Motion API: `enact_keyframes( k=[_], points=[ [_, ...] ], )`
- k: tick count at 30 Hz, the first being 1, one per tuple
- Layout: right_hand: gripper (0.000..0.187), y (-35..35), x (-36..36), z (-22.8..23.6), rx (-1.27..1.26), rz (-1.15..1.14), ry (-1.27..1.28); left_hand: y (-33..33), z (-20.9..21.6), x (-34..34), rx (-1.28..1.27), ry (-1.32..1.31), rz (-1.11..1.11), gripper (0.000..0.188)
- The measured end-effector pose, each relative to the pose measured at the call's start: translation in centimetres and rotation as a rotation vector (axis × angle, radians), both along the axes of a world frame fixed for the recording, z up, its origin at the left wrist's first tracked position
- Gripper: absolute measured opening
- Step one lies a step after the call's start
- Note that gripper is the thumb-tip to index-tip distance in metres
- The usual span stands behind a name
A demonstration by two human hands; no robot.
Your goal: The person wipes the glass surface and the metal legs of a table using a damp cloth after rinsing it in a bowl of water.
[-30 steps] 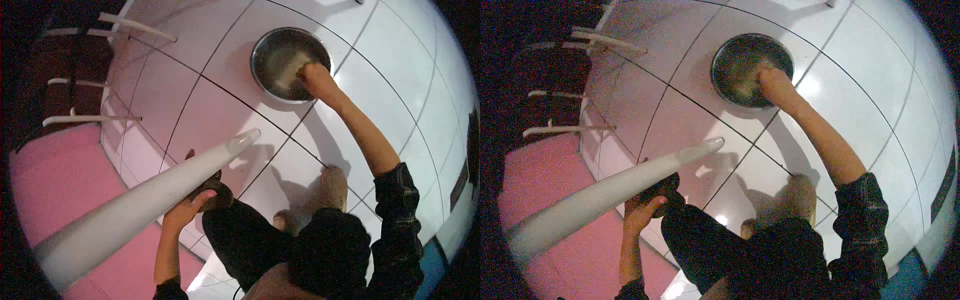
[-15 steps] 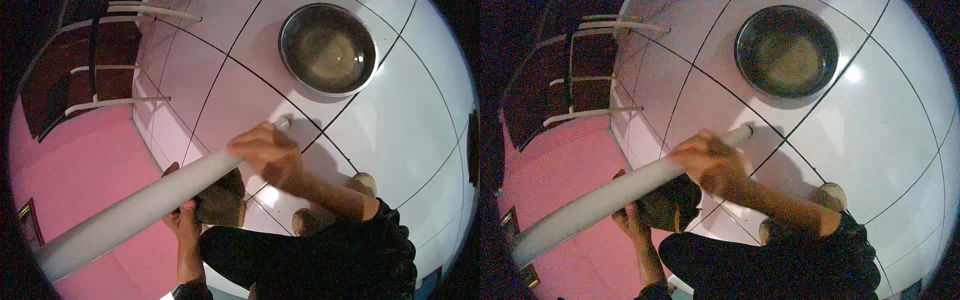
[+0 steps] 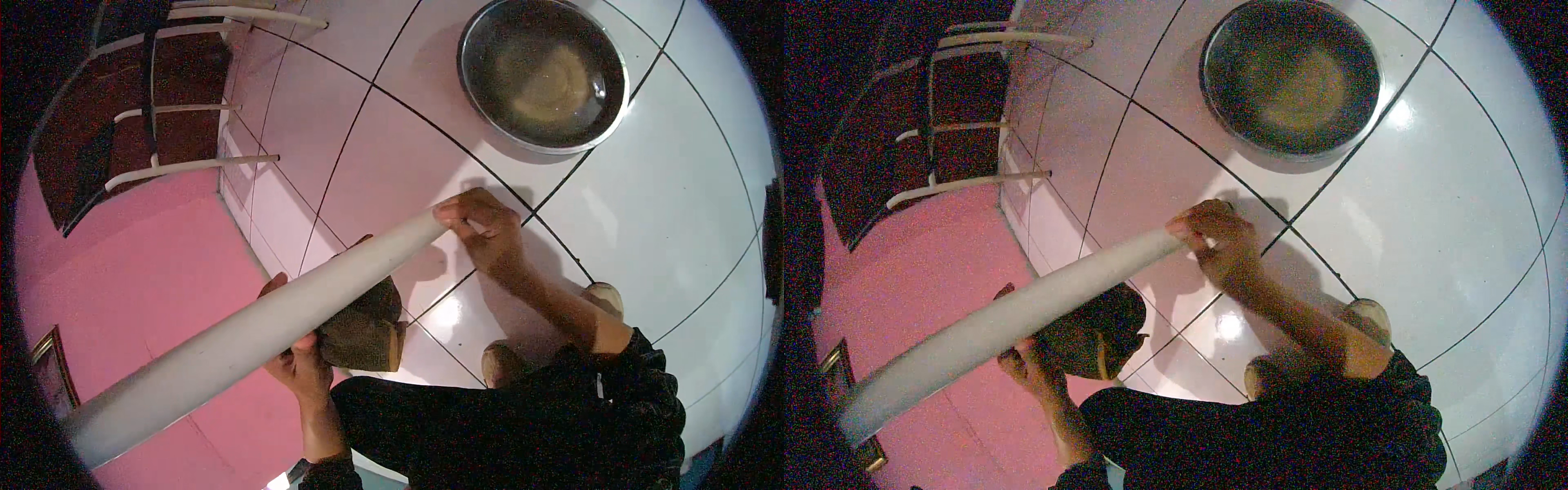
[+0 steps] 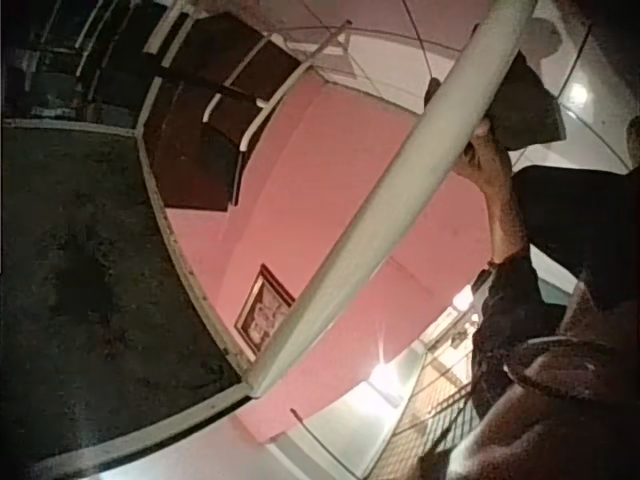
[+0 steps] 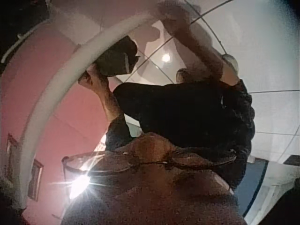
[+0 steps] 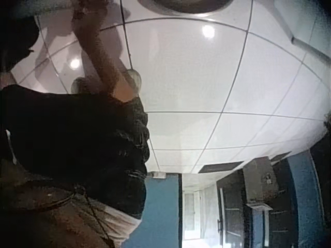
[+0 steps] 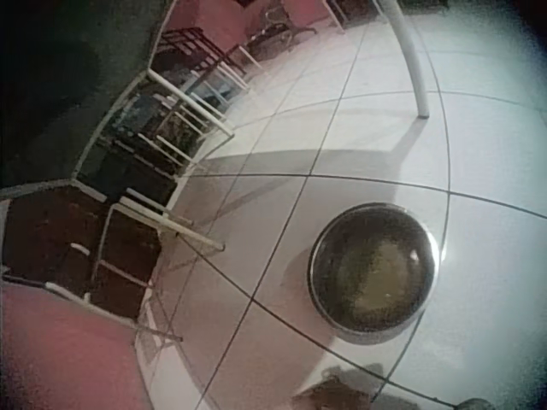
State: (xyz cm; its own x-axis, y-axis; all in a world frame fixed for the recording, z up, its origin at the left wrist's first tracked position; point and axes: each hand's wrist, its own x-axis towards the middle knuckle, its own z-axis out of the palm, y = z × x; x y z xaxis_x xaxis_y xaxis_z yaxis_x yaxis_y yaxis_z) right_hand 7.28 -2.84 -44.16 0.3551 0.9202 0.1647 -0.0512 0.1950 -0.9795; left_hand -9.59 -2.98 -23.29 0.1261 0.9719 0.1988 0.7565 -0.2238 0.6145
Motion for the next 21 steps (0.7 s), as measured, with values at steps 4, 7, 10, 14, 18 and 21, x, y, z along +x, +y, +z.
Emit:
enact_keyframes(
  k=[4, 7, 10, 14, 18, 21],
  points=[
    [0.012, 0.0, -0.1, 6.7, 0.183, 0.065, 0.027, 0.0, -0.5, 0.1, 0.008, -0.066, 0.022, 0.055],
    [0.015, -0.1, -0.4, 6.1, 0.344, 0.045, 0.183, -0.1, -0.1, 0.4, -0.018, -0.016, 0.198, 0.068],
    [0.021, -1.4, -0.7, -0.6, 0.124, -0.001, 0.069, -0.3, -0.6, 0.3, 0.057, -0.077, 0.187, 0.069],
    [0.025, -1.2, -0.2, 2.7, 0.109, 0.076, 0.035, 0.2, -1.1, -0.3, 0.149, -0.019, 0.136, 0.069],
    [0.016, -1.1, -0.6, 3.6, 0.285, 0.012, -0.028, 0.5, -0.6, -2.4, 0.152, -0.098, -0.026, 0.073],
    [0.005, -2.5, -1.5, -6.0, -0.142, -0.123, 0.134, 0.2, -1.5, 0.6, 0.214, -0.003, 0.122, 0.072]
  ],
)
